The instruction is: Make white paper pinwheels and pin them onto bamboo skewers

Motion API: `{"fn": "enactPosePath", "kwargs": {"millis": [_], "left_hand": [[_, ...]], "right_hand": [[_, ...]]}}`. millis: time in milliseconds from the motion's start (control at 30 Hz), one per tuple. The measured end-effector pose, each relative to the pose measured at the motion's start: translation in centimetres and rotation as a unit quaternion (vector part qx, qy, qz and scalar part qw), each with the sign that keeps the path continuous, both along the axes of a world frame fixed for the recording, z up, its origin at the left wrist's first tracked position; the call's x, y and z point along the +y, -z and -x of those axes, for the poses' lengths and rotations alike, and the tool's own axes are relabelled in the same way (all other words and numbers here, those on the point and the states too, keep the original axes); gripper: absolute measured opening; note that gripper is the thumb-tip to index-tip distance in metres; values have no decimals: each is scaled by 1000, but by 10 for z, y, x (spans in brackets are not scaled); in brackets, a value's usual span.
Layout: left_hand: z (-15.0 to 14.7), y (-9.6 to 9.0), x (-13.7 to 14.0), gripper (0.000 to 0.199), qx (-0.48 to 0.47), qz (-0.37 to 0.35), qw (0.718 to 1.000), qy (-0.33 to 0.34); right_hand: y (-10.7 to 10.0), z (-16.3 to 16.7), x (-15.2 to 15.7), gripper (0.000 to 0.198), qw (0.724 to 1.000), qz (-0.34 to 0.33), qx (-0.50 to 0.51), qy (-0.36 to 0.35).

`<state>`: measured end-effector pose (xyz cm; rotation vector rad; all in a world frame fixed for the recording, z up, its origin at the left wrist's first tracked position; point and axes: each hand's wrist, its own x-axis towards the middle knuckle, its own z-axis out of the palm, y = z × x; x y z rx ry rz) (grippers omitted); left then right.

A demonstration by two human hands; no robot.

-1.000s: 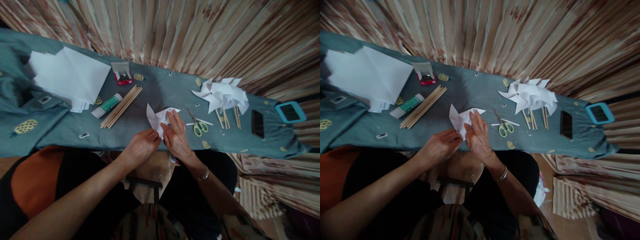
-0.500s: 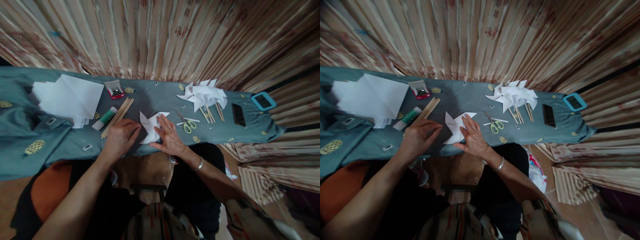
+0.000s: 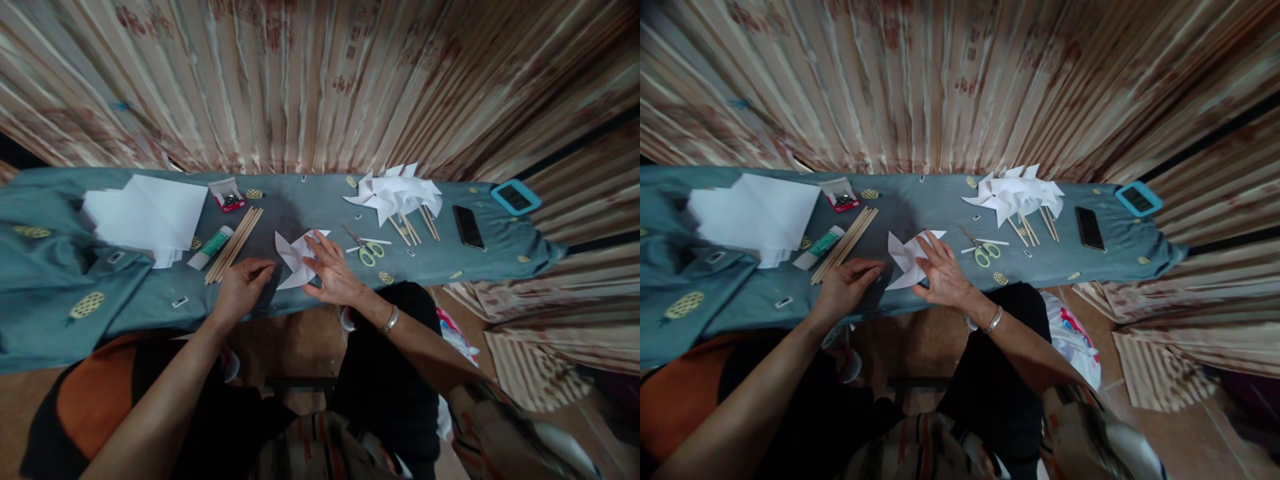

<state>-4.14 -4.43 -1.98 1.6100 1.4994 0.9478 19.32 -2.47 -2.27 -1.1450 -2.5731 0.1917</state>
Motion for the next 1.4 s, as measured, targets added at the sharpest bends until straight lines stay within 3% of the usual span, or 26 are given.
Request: {"fn": "enactPosePath", "kwargs": {"millis": [100, 200, 367, 500, 600, 933, 1167, 1267, 1400], "left_hand": [[-3, 0, -1, 30, -44, 42, 998, -19], [-9, -1, -2, 36, -146, 103, 983, -47], [-24, -5, -4, 52, -366, 187, 906, -99], [-38, -9, -2, 41, -477, 253, 837, -87], [-47, -9, 1, 31, -516, 268, 811, -60], [-57, -12, 5, 26, -501, 286, 813, -81], [-58, -25, 5, 28, -486, 262, 825, -118], [-57, -26, 6, 34, -459, 256, 841, -130], [-56, -26, 5, 42, -441, 246, 853, -131]], "right_hand": [[1, 3, 1, 38, 1000, -2, 17, 12], [5, 4, 1, 35, 999, -3, 26, 27], [11, 3, 1, 33, 998, -12, 37, 38], [10, 2, 2, 28, 997, -9, 58, 42], [8, 1, 2, 27, 997, -13, 70, 43], [3, 3, -12, 44, 996, -62, 66, 26], [-3, 9, -20, 62, 996, -46, 77, 23], [-5, 10, -21, 76, 995, -23, 98, 21], [-6, 10, -22, 81, 990, -12, 138, 9]]}}
